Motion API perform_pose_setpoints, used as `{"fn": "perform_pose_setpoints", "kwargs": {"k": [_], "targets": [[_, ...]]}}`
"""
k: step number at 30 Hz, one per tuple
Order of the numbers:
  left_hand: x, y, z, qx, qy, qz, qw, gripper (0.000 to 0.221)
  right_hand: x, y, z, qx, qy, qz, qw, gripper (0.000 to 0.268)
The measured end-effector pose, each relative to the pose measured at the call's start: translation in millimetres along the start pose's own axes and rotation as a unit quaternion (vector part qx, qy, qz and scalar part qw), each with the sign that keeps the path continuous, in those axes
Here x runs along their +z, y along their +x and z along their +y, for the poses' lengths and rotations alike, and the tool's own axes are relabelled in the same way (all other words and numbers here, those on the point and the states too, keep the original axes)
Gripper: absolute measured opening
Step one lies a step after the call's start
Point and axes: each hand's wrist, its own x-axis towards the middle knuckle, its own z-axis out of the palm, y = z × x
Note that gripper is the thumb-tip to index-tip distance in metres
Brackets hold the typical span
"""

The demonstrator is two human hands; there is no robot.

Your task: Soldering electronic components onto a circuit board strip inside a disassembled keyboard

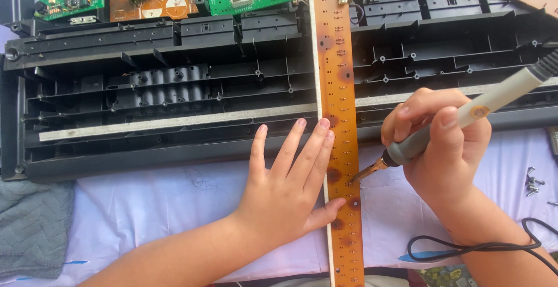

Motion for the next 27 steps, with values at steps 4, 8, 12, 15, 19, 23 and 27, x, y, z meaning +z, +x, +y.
{"fn": "perform_pose_setpoints", "kwargs": {"k": [4,8,12,15,19,23,27], "targets": [[-0.1,-0.2,-0.2,0.001,0.000,-0.002,1.000,0.084,1.2,0.1,-0.6,0.011,0.005,0.017,1.000,0.044],[0.3,-0.7,-0.1,0.001,-0.003,-0.004,1.000,0.084,3.1,0.5,-1.0,0.008,0.022,0.016,1.000,0.043],[-0.1,-0.2,-0.3,0.001,0.000,0.001,1.000,0.083,3.4,0.3,-3.0,0.004,0.037,0.025,0.999,0.042],[0.2,-0.3,-0.2,0.000,-0.002,-0.004,1.000,0.084,5.1,-0.8,-3.1,-0.017,0.017,0.002,1.000,0.042],[0.1,-0.1,-0.1,0.000,-0.004,-0.005,1.000,0.085,6.9,-5.0,-3.3,-0.023,0.007,-0.015,1.000,0.044],[-0.5,-0.2,-0.1,-0.001,-0.002,-0.004,1.000,0.082,3.5,-5.0,-4.1,-0.031,0.021,-0.010,0.999,0.042],[-0.5,-0.3,0.0,-0.001,-0.002,-0.007,1.000,0.084,3.0,-5.5,-5.8,-0.018,0.010,-0.030,0.999,0.044]]}}
